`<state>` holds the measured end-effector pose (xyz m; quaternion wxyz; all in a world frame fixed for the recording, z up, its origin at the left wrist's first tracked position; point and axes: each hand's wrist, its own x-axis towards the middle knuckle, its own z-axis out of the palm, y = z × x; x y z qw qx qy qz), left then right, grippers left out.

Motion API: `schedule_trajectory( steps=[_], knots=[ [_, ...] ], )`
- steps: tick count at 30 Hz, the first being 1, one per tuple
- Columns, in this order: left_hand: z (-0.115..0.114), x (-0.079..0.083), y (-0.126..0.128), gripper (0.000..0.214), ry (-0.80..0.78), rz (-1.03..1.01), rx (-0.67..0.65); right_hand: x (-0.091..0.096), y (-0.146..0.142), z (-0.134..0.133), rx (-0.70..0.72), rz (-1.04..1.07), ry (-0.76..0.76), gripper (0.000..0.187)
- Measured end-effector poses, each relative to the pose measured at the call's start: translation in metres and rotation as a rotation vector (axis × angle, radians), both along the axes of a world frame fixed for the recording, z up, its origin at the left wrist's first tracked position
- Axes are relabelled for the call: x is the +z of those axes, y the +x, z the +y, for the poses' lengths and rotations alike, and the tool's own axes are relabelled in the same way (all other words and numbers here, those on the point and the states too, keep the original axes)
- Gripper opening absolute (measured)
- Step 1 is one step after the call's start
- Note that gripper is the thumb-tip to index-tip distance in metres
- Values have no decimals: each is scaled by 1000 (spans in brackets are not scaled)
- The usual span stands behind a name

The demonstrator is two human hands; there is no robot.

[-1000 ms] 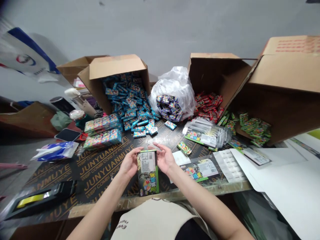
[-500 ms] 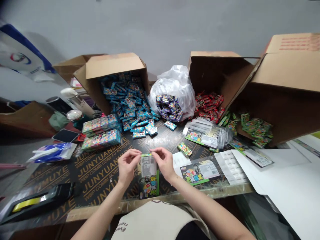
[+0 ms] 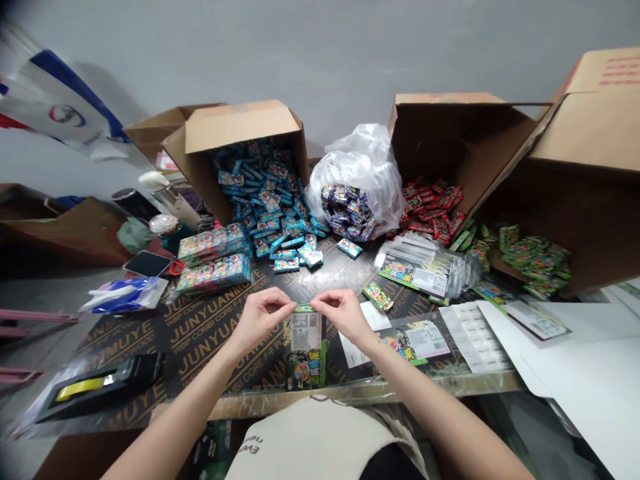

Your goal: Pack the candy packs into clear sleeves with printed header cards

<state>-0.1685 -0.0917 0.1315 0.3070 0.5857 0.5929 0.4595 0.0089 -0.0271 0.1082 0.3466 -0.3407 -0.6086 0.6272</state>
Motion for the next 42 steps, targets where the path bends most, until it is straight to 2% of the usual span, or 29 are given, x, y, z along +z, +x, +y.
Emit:
schedule_trajectory(
  steps=[3, 6, 14, 19, 21, 24, 26, 28, 30, 32, 34, 35, 37, 39, 42],
  knots=[
    [-6, 2, 0, 13, 97, 135, -38, -2, 5, -4, -5, 27, -17, 16],
    [-7, 1, -2, 14, 84, 195, -50, -5, 6, -7, -59, 53, 8, 15],
    [-11, -3, -7, 13, 77, 260, -122, -4, 6, -13, 8, -23, 324, 11],
    [-18, -5, -8, 13, 108, 265, -110, -1, -3, -20, -57, -80, 158, 13],
    [-19, -6, -6, 11, 128, 276, -114, 6, -3, -21, 3, -104, 234, 14],
    [-17, -11, -10, 10, 114, 252, -137, 11, 9, -11, 187, -189, 411, 22],
    [-12, -19, -20, 11, 74, 215, -110, 1, 28, 6, 188, -334, 513, 39],
    [-6, -30, -37, 13, 20, 204, -47, -20, 55, 30, 7, -573, 624, 59],
    [0, -42, -50, 15, -41, 284, 26, -45, 84, 53, -187, -840, 665, 61],
    [4, -53, -51, 18, -69, 407, 91, -65, 108, 69, -261, -992, 679, 51],
    [7, -63, -32, 24, -95, 396, 110, -74, 122, 76, -325, -1049, 697, 45],
    [9, -68, -16, 27, -123, 317, 91, -76, 124, 75, -349, -1060, 697, 44],
    [14, -80, 23, 33, -273, 26, 5, -77, 122, 69, -339, -1079, 669, 39],
    [21, -93, 62, 47, -329, -83, -26, -79, 117, 59, -277, -1091, 629, 32],
    [35, -108, 101, 61, -332, -220, 76, -88, 111, 43, -226, -1076, 624, 26]
  ],
)
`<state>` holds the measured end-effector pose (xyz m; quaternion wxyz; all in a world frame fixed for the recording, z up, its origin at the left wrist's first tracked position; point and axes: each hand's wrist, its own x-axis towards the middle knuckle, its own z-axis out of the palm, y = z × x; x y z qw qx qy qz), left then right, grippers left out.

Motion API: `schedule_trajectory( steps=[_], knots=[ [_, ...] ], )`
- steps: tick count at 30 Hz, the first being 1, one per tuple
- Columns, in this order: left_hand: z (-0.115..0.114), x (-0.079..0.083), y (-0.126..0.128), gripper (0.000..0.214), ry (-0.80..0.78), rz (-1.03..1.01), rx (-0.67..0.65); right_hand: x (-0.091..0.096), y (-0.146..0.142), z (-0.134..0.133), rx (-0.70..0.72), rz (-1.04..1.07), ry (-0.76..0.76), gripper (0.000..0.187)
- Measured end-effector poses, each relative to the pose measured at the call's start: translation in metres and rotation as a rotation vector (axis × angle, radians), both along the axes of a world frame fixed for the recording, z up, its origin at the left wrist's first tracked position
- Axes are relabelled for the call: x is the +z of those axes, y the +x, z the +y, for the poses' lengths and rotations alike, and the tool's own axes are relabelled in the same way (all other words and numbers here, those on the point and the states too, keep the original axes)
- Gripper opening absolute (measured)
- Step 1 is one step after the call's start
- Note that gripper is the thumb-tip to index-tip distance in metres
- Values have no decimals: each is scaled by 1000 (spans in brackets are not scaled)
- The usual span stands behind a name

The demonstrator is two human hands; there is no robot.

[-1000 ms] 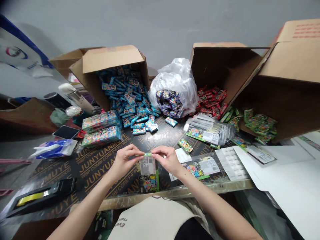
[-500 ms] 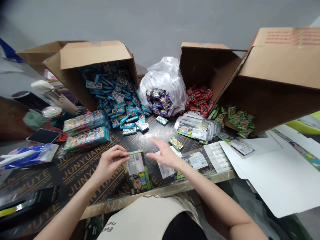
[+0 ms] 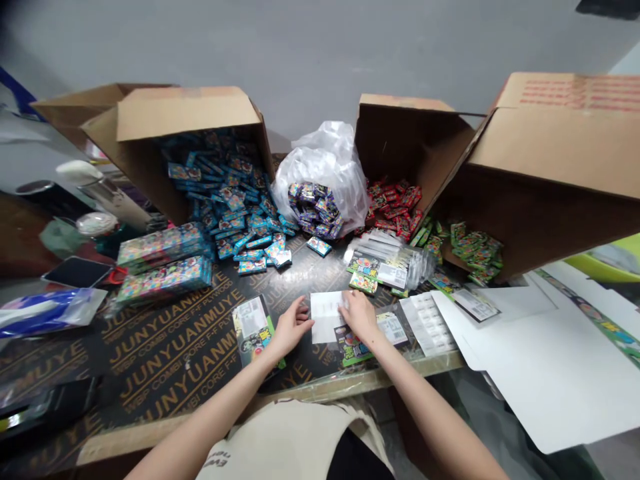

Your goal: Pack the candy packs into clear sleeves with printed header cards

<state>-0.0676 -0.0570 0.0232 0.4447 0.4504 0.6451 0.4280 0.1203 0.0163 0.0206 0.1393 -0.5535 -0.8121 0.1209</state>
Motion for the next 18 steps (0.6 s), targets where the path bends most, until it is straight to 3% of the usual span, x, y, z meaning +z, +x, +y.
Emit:
schedule_trajectory(
  steps=[4, 11, 14, 18],
  knots=[
    [14, -8, 19, 57, 44, -3, 90, -15, 3, -8, 22, 62, 15, 31],
    [31, -12, 32, 60, 100, -83, 249, -30, 14, -2, -19, 228, 43, 40],
    [36, -4, 22, 49, 143, -166, 266, -30, 19, 0, -126, 387, 90, 55],
    [38, 14, 0, 39, 197, -264, 240, -18, 17, 3, -142, 655, -46, 62]
  ],
)
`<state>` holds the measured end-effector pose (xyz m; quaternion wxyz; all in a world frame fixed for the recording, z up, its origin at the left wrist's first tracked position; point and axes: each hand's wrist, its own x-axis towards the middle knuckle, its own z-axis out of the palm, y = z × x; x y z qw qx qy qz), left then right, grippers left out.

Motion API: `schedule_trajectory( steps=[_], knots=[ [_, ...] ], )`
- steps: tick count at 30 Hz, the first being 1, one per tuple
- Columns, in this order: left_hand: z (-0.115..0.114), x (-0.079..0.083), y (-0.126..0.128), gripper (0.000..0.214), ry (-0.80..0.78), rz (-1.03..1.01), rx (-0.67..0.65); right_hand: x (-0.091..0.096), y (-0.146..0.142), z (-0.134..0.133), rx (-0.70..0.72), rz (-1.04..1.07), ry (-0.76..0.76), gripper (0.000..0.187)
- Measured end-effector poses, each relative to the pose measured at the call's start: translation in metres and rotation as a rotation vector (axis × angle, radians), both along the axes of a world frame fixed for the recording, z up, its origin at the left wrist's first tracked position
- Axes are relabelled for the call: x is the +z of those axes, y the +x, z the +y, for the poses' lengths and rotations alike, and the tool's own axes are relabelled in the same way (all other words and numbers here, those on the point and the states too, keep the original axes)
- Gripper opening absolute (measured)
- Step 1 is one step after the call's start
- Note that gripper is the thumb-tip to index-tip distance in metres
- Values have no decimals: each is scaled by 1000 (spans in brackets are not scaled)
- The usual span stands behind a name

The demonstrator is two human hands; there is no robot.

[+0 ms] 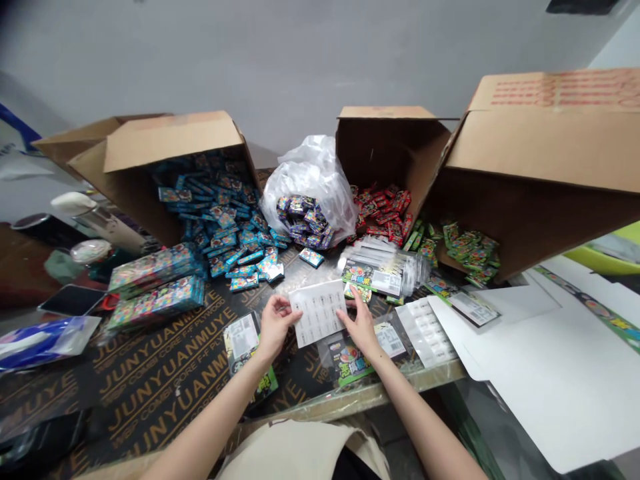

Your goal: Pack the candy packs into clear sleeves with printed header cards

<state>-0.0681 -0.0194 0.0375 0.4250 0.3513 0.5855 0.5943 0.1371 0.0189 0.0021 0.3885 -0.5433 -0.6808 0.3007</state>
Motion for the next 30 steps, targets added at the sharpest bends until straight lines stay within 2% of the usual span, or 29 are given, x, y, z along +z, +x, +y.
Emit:
schedule_trajectory(
  steps=[4, 8, 14, 17, 19, 21, 23, 25, 30],
  knots=[
    [-3, 13, -18, 41, 2, -40, -30, 18, -17, 2, 38, 203, -67, 64],
    [-9, 14, -29, 41, -21, -55, -38, 26, -33, 3, 120, 410, -207, 69],
    [-17, 12, -41, 34, -18, -93, -22, 26, -39, -1, -42, 642, -335, 79],
    [-21, 15, -43, 27, -40, -88, -65, 35, -42, -5, 45, 735, -402, 80],
    [-23, 18, -42, 26, -68, -86, -113, 42, -44, -8, 175, 742, -428, 76],
    [-25, 21, -42, 29, -97, -91, -154, 49, -46, -8, 288, 702, -430, 63],
    [-26, 23, -43, 31, -117, -95, -179, 52, -47, -6, 336, 616, -426, 45],
    [-26, 24, -44, 30, -121, -89, -182, 53, -48, -4, 332, 545, -428, 34],
    [-24, 26, -50, 30, -104, -44, -149, 51, -49, -3, 359, 535, -476, 42]
  ],
)
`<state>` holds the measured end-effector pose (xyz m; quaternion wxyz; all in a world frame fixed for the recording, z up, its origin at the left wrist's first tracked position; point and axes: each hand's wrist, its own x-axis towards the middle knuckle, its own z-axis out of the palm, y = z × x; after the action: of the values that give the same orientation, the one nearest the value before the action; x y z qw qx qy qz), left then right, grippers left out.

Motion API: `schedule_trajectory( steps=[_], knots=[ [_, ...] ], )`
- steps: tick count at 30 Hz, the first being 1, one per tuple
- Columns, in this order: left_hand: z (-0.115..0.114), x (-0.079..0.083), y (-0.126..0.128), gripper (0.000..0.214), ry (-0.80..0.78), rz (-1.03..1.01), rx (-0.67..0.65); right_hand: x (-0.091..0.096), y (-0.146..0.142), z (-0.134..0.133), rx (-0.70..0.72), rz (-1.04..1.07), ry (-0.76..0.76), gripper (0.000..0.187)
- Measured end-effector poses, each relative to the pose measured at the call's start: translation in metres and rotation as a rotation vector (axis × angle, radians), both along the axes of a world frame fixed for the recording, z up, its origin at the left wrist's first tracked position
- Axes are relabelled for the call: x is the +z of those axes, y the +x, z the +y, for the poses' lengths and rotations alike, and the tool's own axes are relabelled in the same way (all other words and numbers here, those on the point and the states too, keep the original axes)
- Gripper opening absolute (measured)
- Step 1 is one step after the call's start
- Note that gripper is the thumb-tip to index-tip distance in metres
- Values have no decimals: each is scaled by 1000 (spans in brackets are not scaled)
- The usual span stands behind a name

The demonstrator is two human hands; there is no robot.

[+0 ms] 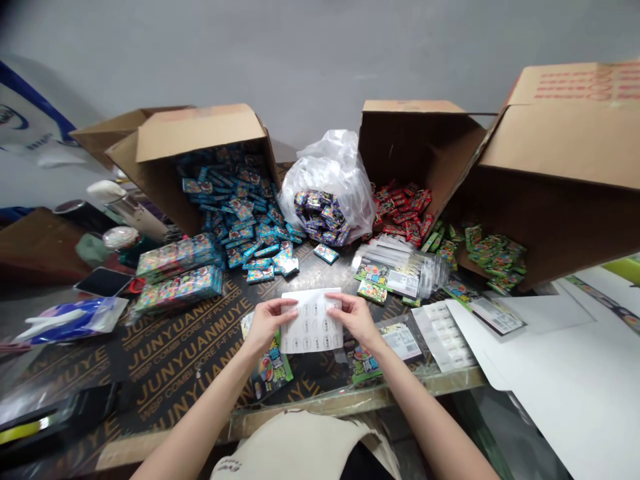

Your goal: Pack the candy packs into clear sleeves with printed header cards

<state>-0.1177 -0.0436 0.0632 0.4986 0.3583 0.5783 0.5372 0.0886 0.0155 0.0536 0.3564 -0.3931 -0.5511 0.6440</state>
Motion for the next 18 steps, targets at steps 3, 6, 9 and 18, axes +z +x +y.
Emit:
schedule_trajectory(
  steps=[3, 6, 9, 18],
  knots=[
    [0, 2, -3, 35, 4, 39, 14, 0, -1, -2, 1, -39, 2, 43],
    [0, 6, -4, 31, 5, 105, 33, 5, -1, -3, -28, -167, 77, 31],
    [-1, 12, -4, 19, 10, 192, 59, 17, 0, -3, -112, -377, 326, 21],
    [-8, 36, -4, 23, -99, 110, -208, 31, 7, -2, 184, -228, 56, 27]
  ],
)
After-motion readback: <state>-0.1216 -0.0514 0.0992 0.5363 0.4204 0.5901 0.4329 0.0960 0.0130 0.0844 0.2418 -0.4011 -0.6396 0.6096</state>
